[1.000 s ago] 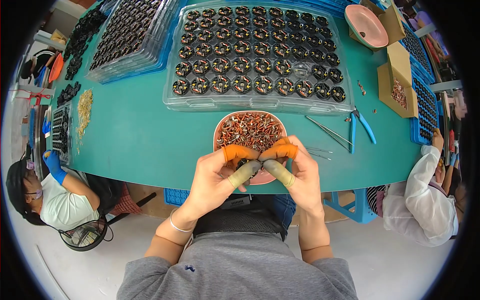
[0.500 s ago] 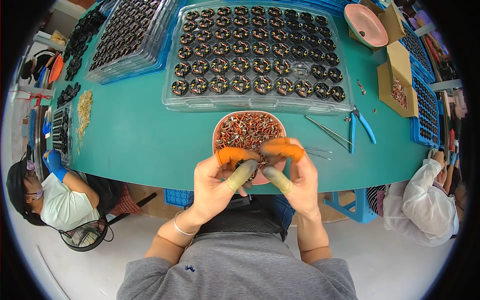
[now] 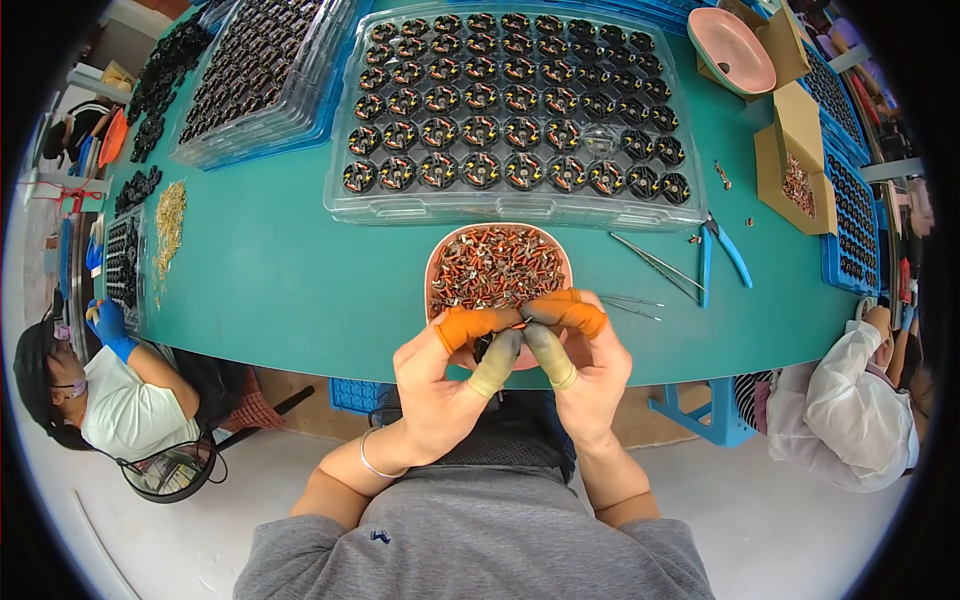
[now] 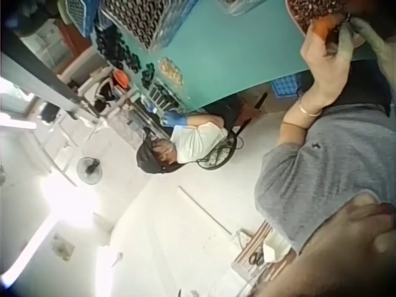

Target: The person assembles electronic components by manually placing copper rings onto a base part at a workbench.

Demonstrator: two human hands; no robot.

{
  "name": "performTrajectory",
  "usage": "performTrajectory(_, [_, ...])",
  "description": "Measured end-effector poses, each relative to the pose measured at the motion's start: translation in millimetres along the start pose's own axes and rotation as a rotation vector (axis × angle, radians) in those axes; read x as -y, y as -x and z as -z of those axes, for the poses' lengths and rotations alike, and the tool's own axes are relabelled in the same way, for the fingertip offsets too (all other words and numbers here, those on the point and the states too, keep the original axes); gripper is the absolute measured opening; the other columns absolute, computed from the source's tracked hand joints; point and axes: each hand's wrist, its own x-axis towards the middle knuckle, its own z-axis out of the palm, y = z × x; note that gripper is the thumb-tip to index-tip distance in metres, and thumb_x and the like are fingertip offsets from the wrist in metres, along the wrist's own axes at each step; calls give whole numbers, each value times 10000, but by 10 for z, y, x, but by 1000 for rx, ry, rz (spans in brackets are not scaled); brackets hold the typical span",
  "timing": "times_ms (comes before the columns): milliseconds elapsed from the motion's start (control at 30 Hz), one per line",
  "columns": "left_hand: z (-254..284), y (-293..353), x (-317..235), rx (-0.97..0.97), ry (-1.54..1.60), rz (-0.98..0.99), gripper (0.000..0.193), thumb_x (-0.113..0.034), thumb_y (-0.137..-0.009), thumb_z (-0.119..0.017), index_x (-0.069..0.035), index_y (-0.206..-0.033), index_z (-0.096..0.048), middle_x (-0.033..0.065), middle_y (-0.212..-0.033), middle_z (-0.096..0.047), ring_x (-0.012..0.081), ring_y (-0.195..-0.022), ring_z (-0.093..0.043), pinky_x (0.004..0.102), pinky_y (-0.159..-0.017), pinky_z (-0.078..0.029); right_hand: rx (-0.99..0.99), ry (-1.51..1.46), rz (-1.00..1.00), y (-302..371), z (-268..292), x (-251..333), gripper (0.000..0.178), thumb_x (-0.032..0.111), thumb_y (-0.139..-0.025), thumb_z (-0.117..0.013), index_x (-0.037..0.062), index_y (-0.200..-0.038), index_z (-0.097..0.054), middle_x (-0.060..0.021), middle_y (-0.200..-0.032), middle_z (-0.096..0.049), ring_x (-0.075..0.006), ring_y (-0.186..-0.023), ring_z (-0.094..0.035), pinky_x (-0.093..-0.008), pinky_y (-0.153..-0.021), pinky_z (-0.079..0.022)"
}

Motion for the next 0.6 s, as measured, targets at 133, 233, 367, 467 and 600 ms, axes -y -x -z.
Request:
performTrajectory(133, [-82,9,-55,-124,29,-21,185,-18,-805,-697,16,-981,-655,63,-852,-660,79,-603,-580,196,-509,-441,-29,-10,-9,37,-22,36,194,-41,-822,-654,-50,-1012,-618,-93,-1021,-576,-135,-840,-555,-258,-720,-473])
performTrajectory(233, [-56,15,-80,-101,-1,-33,179,-11,-799,-699,16,-971,-657,67,-848,-659,85,-590,-575,197,-508,-441,-25,12,25,44,-17,25,197,-42,-818,-659,-57,-1010,-618,-106,-1017,-575,-142,-815,-561,-256,-677,-484])
performTrajectory(367, [-73,11,-66,-124,-26,-55,183,-9,-797,-699,21,-971,-654,71,-843,-658,85,-583,-570,198,-498,-435,-56,102,158,50,-65,24,198,-42,-810,-670,-51,-1003,-624,-112,-1011,-577,-149,-810,-564,-252,-666,-482])
performTrajectory(467, [-74,27,-58,-127,-80,-63,186,0,-790,-700,23,-969,-653,77,-844,-659,95,-603,-593,204,-502,-452,-53,245,265,44,-71,9,200,-49,-804,-673,-47,-1000,-630,-115,-1009,-578,-147,-809,-564,-252,-669,-484])
performTrajectory(600, [-41,36,-38,-2,109,55,252,5,-854,-626,52,-1096,-570,117,-985,-629,169,-790,-644,273,-625,-558,-48,288,270,8,-10,-12,165,-57,-816,-646,-45,-979,-623,-111,-1000,-577,-138,-789,-554,-245,-664,-475])
